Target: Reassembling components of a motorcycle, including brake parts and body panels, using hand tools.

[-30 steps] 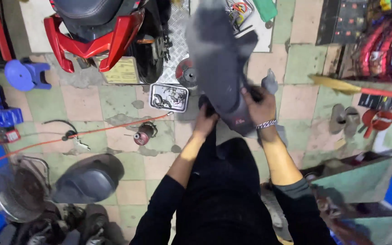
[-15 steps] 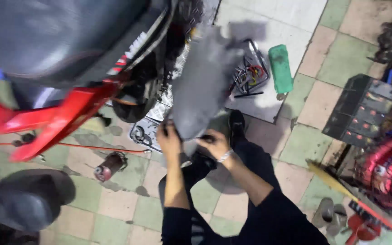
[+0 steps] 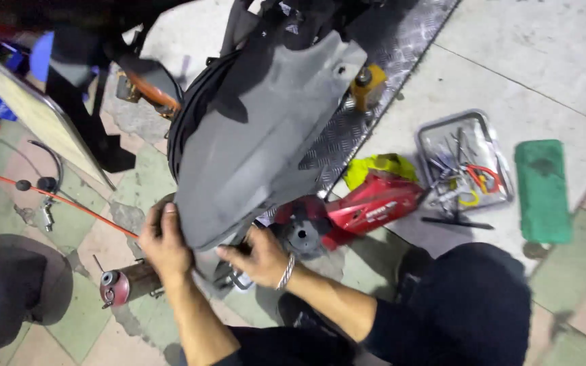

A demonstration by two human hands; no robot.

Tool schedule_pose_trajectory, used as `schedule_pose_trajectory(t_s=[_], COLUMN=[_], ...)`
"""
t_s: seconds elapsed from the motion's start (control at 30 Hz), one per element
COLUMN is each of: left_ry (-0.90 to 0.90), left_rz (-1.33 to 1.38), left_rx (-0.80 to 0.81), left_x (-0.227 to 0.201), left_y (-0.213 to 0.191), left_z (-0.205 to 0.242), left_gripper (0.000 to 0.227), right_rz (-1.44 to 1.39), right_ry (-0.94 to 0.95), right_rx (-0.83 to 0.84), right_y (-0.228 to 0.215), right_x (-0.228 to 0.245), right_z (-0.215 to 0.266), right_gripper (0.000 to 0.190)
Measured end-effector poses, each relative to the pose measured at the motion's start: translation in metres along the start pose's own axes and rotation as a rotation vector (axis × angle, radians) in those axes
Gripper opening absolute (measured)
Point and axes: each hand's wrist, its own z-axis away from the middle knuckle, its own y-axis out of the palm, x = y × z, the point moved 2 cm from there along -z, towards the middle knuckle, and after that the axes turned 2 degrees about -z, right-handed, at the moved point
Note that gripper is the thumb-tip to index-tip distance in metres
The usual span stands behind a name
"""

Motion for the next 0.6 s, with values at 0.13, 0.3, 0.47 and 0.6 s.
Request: schedule_pose_trajectory(t_s=[0.13,0.3,0.47,0.6], left_ry=[-0.055,0.208,0.272,0.384], left_rz=[-0.061,-0.212,-0.176,-0.263], left_rx=[-0.008,-0.126,-0.129,-0.173], left_x=[-0.029,-0.078,-0.055,-0.062], left_y=[-0.03,-0.062,-0.043,-0.039], left_z=[0.025,0.034,0.018,0.016], left_gripper=[0.027,0.035,0.037,0.033], right_rz=[0.002,-0.169,-0.429,-0.611], right_ry=[-0.107,0.024,-0.055,-0.093], right_rx=[0.016,0.287,0.318,0.189], right_y=[0.008,0.018,0.023,0.006], right_x=[0.033,0.059,-0.007,-0.02], right_z=[0.029,0.036,-0.038,-0.113], right_gripper=[0.047,0.021,0.021,0.015])
